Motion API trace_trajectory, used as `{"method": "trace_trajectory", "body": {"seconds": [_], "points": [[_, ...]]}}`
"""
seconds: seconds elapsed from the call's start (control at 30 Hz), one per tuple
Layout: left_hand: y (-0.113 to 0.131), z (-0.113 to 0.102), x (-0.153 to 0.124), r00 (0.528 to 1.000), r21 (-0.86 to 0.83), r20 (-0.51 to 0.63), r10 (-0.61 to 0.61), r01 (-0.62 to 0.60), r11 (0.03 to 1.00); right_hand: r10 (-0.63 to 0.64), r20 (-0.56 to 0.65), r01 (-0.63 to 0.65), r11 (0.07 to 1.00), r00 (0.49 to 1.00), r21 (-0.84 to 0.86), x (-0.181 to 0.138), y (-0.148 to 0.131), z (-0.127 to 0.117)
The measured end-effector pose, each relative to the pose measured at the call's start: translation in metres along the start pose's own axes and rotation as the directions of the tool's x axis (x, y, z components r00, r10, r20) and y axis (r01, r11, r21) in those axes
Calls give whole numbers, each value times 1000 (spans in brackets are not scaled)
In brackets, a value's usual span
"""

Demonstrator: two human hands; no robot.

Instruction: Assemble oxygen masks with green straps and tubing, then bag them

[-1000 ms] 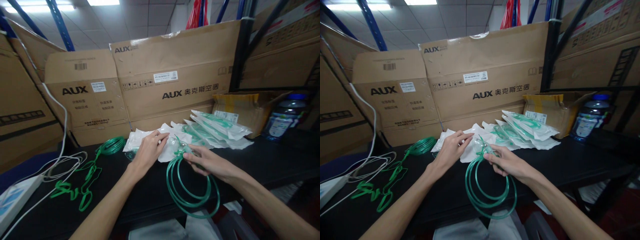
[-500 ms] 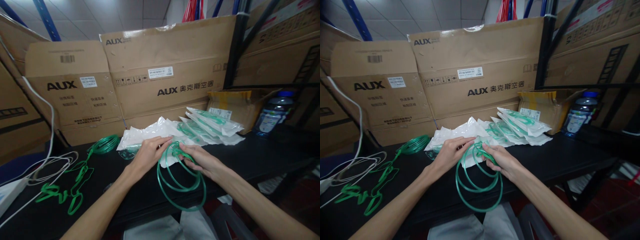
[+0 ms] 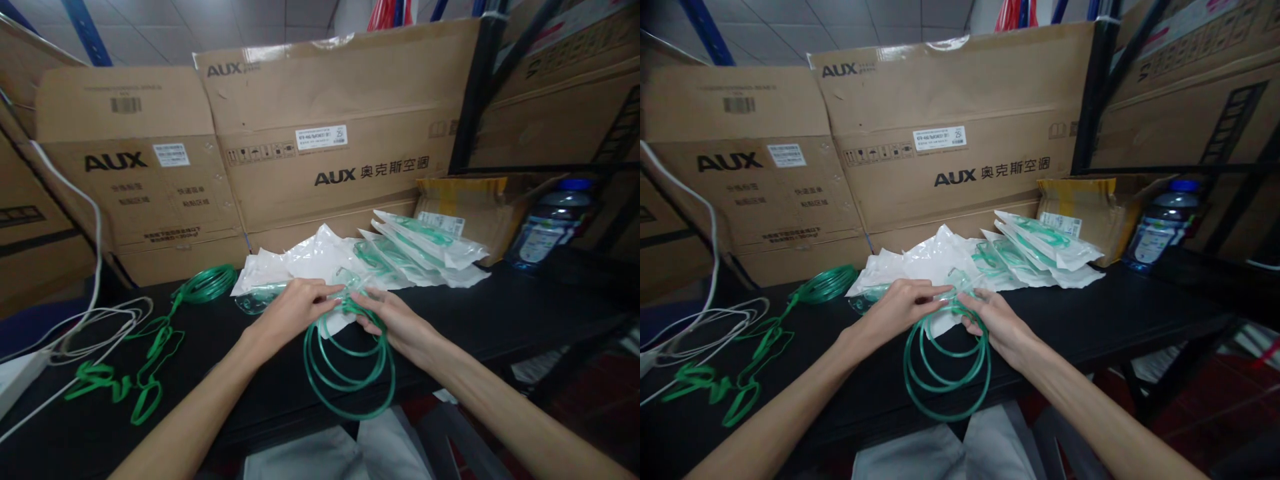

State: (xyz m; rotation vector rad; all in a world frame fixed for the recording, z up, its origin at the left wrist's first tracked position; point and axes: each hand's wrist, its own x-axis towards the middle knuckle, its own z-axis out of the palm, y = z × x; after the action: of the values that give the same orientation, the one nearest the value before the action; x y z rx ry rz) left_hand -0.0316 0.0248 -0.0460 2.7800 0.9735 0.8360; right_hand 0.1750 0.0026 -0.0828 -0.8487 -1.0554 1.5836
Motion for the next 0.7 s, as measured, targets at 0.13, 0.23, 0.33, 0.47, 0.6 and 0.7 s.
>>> {"method": "trace_trajectory", "body": {"seconds": [0.13,0.23,0.33,0.47,0.6,0.7], "points": [[-3,8,-1,999,15,-9,-34,34,999,4,56,-4,1000,998,-1,-15,-5,-1],[-3,10,-1,998,9,-30,-56,56,998,29,14,-29,999,999,30,-22,-6,2],[-2,9,-2,998,-14,-43,-46,45,999,61,-128,-47,993,990,111,-21,-4,6],[1,7,-2,998,-38,-69,-16,13,999,30,-252,11,987,967,160,-13,-1,10],[4,11,-1,996,-45,-82,31,-34,998,-38,-226,68,989,973,129,-6,2,16],[6,13,-1,990,-30,-137,11,-15,999,-87,-125,101,989,988,109,-5,3,21]]}}
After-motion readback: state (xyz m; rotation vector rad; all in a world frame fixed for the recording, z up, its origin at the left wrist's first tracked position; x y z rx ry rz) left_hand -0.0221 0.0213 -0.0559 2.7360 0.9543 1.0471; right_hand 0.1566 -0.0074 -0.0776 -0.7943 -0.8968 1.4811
